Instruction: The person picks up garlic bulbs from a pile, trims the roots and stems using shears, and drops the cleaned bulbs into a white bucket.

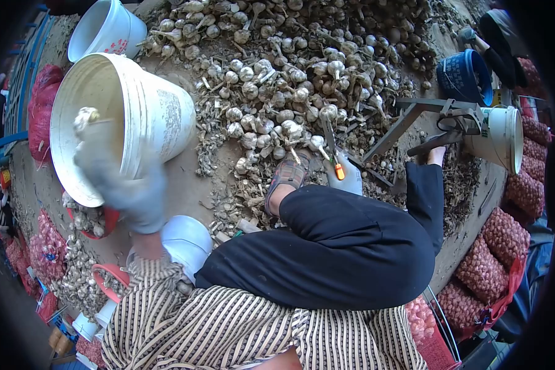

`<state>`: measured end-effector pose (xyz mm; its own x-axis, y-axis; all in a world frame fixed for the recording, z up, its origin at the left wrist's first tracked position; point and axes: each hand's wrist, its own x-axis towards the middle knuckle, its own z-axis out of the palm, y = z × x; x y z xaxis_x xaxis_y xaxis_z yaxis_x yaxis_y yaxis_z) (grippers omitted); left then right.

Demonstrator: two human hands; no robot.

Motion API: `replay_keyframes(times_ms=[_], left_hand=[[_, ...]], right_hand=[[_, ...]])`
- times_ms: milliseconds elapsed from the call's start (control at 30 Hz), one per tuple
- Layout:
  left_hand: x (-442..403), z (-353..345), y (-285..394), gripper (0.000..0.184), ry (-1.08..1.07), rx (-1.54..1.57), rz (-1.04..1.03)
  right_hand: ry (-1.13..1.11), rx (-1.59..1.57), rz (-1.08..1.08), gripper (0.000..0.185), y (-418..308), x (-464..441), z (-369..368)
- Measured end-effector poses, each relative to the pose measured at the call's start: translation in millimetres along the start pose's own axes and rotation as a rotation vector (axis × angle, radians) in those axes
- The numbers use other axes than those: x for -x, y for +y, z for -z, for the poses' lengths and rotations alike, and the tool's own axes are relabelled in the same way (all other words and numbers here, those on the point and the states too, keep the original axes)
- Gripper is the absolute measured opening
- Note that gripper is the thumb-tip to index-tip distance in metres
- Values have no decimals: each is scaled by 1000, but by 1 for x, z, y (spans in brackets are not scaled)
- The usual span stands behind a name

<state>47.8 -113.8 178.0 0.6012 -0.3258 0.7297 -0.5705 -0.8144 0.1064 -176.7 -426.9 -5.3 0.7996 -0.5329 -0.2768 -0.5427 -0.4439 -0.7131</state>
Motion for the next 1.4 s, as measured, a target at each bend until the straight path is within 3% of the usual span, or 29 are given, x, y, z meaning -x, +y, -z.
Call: replay_keyframes(times_ms=[67,100,133,233,300,333,400,500,567,633,700,767,867,900,933,967,1067,1167,1200,1233,1300,1333,1400], left_hand=[[47,-48,22,31,-368,516,34],[66,-69,46,23,-671,511,228],[102,-102,52,33,-1000,367,422],[198,-191,46,58,-1209,111,611],[223,-218,49,64,-1179,261,911],[237,-222,51,64,-1194,261,905],[252,-227,50,59,-858,538,1052],[202,-198,59,59,-760,646,1019],[179,-183,66,60,-684,745,912],[155,-165,74,57,-898,652,671],[153,-160,83,55,-885,690,617],[152,-158,88,58,-806,609,338],[140,-153,86,52,-890,780,532],[139,-150,82,51,-897,876,647],[146,-149,66,53,-997,1363,1130],[151,-148,54,51,-990,1597,1171],[144,-133,42,56,-686,2023,1455],[185,-175,-4,50,-799,1815,1536],[177,-184,-2,41,-1032,1268,1330],[153,-181,15,44,-1184,917,1071],[162,-210,23,49,-1104,179,215],[157,-221,30,49,-1101,179,213],[149,-239,41,53,-1414,8,193]], right_hand=[[-27,37,37,42,4,5,-7],[-44,53,56,43,3,8,-11],[-74,86,71,44,3,11,-14],[-158,184,113,48,2,16,-15],[-196,245,145,51,1,15,-17],[-214,271,156,52,2,16,-16],[-232,301,184,54,1,14,-15],[-235,343,212,58,-3,5,-9],[-301,443,240,63,-18,-4,-5],[-363,544,271,68,-25,-15,-9],[-396,531,285,72,-23,-20,-19],[-313,526,386,66,-18,-20,-25],[-286,336,307,58,-11,-14,-27],[-174,144,187,52,-9,-9,-26],[-65,-48,75,46,-13,-8,-23],[-97,42,-7,39,-17,-10,-15],[-188,55,-87,41,-10,-11,-8],[-167,121,10,41,-15,-11,-7],[-155,122,25,42,-17,-11,-9],[-144,121,39,43,-19,-11,-11],[-121,129,66,44,-17,-10,-13],[-110,139,81,45,-16,-10,-13],[-96,163,108,46,-14,-6,-12]])
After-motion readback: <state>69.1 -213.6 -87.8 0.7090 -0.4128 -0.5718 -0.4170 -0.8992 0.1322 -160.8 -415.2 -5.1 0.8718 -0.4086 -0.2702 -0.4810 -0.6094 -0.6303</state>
